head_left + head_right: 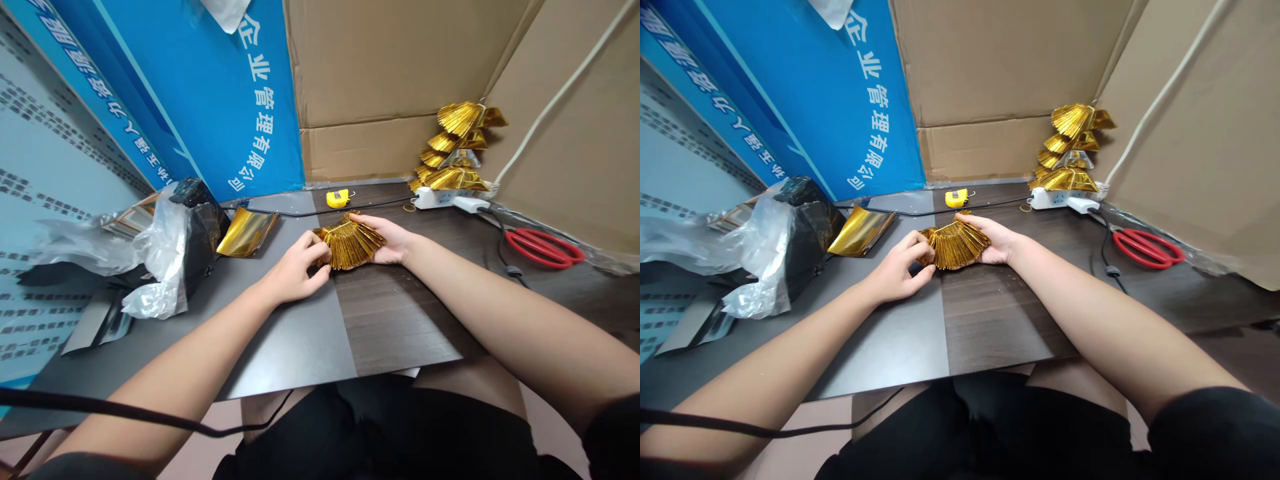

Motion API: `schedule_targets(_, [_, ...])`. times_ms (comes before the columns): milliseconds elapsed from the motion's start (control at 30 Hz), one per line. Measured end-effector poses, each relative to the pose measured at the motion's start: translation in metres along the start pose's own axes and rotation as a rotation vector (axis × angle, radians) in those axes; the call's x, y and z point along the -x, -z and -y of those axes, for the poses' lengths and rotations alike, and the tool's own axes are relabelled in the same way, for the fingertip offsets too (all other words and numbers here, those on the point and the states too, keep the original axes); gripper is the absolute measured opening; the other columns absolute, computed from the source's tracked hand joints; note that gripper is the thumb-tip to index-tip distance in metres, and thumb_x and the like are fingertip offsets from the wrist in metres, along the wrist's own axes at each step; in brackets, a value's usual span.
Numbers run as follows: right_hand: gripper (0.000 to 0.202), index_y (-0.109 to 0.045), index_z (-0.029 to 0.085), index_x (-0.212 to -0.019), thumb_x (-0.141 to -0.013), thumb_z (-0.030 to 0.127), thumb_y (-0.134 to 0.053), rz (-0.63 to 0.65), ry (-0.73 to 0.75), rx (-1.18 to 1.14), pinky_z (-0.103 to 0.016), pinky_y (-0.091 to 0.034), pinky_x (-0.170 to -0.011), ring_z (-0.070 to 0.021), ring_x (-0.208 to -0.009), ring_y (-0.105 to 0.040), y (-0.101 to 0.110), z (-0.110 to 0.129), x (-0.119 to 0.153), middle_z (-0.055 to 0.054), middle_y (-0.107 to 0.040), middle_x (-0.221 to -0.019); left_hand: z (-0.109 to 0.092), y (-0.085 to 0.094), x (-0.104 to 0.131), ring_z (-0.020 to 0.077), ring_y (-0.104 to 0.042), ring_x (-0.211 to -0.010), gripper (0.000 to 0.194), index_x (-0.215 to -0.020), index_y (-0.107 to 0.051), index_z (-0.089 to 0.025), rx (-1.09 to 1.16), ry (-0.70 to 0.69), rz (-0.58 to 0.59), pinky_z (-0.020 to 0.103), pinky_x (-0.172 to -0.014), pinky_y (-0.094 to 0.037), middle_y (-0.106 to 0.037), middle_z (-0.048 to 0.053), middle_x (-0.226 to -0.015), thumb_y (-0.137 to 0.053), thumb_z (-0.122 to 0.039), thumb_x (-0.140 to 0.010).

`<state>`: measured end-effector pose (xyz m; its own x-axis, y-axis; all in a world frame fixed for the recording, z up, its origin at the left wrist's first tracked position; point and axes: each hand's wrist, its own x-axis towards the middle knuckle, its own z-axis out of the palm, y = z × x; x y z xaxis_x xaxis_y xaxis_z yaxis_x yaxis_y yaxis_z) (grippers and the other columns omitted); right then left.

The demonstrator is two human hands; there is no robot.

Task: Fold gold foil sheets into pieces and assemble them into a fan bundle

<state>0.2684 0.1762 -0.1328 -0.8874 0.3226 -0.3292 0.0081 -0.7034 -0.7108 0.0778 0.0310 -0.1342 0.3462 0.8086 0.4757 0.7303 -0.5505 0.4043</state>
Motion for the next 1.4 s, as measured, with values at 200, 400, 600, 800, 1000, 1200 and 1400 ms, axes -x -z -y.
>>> schedule_targets(200, [0.045,-0.060,0.008,-0.125,-0.109,0.036,-0.029,0.041,0.004,0.000,-0.040,-0.062,-0.083,-0.0216,-0.082,-0.075,-0.0009,0.0005,-0.0006,-0.014,-0.076,-0.095,0.0018,-0.0010,-0.0006,0.0163,-0.050,-0.087,0.015,-0.087,-0.051,-0.018,0.004,0.016,0.020,0.029,-0.079,-0.047,-0.048,0.005,-0.095,-0.063,-0.027,-0.088])
schedule_targets(400, [0.046,-0.060,0.007,-0.125,-0.109,0.036,-0.027,-0.002,0.008,0.009,-0.038,-0.062,-0.081,-0.0214,-0.080,-0.075,-0.0051,0.0005,0.0009,-0.014,-0.077,-0.093,0.0033,-0.0018,-0.0005,0.0155,-0.049,-0.087,0.016,-0.088,-0.051,-0.017,0.010,0.015,0.025,0.027,-0.079,-0.046,-0.047,0.004,-0.095,-0.064,-0.025,-0.088])
schedule_targets(600, [0.045,-0.060,0.008,-0.125,-0.109,0.037,-0.029,0.025,0.004,0.003,-0.039,-0.062,-0.082,-0.0215,-0.083,-0.075,-0.0021,0.0003,0.0001,-0.014,-0.076,-0.096,0.0024,-0.0019,-0.0013,0.0154,-0.049,-0.087,0.014,-0.087,-0.051,-0.017,0.007,0.016,0.022,0.028,-0.080,-0.046,-0.047,0.004,-0.094,-0.063,-0.024,-0.088])
schedule_targets(800, [0.044,-0.060,0.009,-0.123,-0.109,0.037,-0.030,0.032,0.001,-0.006,-0.040,-0.062,-0.082,-0.0218,-0.083,-0.075,0.0016,0.0003,-0.0017,-0.014,-0.076,-0.096,0.0022,-0.0021,-0.0007,0.0146,-0.048,-0.086,0.011,-0.091,-0.050,-0.017,0.009,-0.008,0.013,0.027,-0.079,-0.045,-0.047,0.004,-0.096,-0.060,-0.018,-0.086])
schedule_targets(1000, [0.043,-0.061,0.009,-0.119,-0.109,0.037,-0.030,0.020,0.002,-0.010,-0.040,-0.062,-0.081,-0.0217,-0.082,-0.075,-0.0011,0.0004,-0.0007,-0.014,-0.076,-0.095,0.0014,-0.0032,-0.0003,0.0147,-0.048,-0.088,0.010,-0.094,-0.050,-0.017,-0.005,-0.023,0.010,0.027,-0.081,-0.045,-0.046,0.005,-0.098,-0.056,-0.014,-0.086])
schedule_targets(1200, [0.042,-0.061,0.009,-0.119,-0.109,0.036,-0.030,0.006,0.002,-0.031,-0.039,-0.063,-0.076,-0.0224,-0.083,-0.076,-0.0050,0.0009,0.0005,-0.014,-0.077,-0.093,0.0021,-0.0036,0.0008,0.0171,-0.050,-0.097,0.017,-0.107,-0.053,-0.017,-0.007,0.020,0.061,0.029,-0.084,-0.046,-0.046,0.006,-0.106,-0.052,-0.016,-0.091])
schedule_targets(1400, [0.045,-0.058,0.008,-0.129,-0.109,0.037,-0.030,0.011,-0.003,-0.026,-0.038,-0.063,-0.077,-0.0221,-0.085,-0.076,-0.0042,0.0002,0.0005,-0.014,-0.077,-0.095,0.0033,-0.0031,0.0015,0.0162,-0.048,-0.095,0.016,-0.103,-0.056,-0.017,0.001,0.019,0.081,0.030,-0.086,-0.046,-0.044,0.006,-0.106,-0.048,-0.011,-0.090])
